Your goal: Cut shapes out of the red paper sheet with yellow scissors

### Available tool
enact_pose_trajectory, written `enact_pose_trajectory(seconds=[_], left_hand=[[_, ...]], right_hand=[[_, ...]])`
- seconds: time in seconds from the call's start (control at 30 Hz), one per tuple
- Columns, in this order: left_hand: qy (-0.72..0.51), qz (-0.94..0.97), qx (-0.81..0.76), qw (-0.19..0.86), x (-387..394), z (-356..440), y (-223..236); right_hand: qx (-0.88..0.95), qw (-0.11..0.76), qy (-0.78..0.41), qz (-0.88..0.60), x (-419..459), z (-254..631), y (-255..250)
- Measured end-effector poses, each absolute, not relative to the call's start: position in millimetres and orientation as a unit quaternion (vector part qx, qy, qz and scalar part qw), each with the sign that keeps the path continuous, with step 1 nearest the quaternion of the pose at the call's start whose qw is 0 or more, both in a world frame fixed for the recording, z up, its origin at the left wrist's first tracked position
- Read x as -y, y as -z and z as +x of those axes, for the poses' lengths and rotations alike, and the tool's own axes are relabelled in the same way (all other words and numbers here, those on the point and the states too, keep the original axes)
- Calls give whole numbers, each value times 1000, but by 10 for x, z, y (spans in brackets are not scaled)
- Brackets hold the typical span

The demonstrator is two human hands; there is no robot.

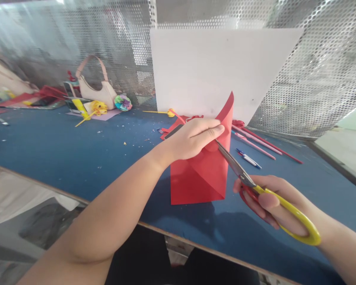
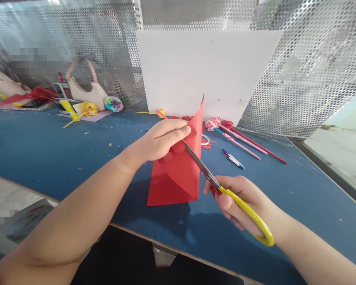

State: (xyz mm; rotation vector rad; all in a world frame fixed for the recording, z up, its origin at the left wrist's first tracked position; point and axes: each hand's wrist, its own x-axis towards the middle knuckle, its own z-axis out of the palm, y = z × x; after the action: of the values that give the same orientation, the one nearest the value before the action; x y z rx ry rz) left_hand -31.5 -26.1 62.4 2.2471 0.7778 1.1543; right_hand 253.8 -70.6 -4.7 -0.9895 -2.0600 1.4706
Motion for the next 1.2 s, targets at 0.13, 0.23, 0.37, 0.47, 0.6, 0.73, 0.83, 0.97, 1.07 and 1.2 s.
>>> enact_pose_trajectory(seconds=[0.13, 0.23, 0.37, 0.47, 0.6, 0.73, 0.83, 0.97, 1.07, 1.2], left_hand=[[-412, 827, -288, 253, 271, -329, -631], [-400, 830, -279, 269, 270, -352, -635], [-385, 830, -274, 295, 257, -379, -628], [-383, 826, -279, 305, 251, -390, -615], [-372, 821, -300, 312, 255, -404, -612], [-357, 818, -308, 329, 258, -417, -618], [-347, 813, -322, 339, 253, -426, -606], [-340, 782, -375, 364, 268, -440, -593], [-323, 779, -393, 366, 296, -452, -609], [-323, 786, -390, 355, 311, -464, -627]], right_hand=[[739, 197, -528, -370, 692, 2531, 24], [739, 192, -525, -376, 706, 2527, -6], [734, 197, -513, -398, 731, 2512, -38], [744, 192, -504, -395, 725, 2510, -26], [765, 187, -507, -349, 711, 2535, 25], [767, 179, -504, -355, 710, 2566, 61], [773, 183, -500, -346, 686, 2582, 82], [771, 184, -503, -344, 648, 2592, 110], [760, 177, -508, -363, 650, 2590, 105], [756, 181, -503, -377, 677, 2572, 59]])
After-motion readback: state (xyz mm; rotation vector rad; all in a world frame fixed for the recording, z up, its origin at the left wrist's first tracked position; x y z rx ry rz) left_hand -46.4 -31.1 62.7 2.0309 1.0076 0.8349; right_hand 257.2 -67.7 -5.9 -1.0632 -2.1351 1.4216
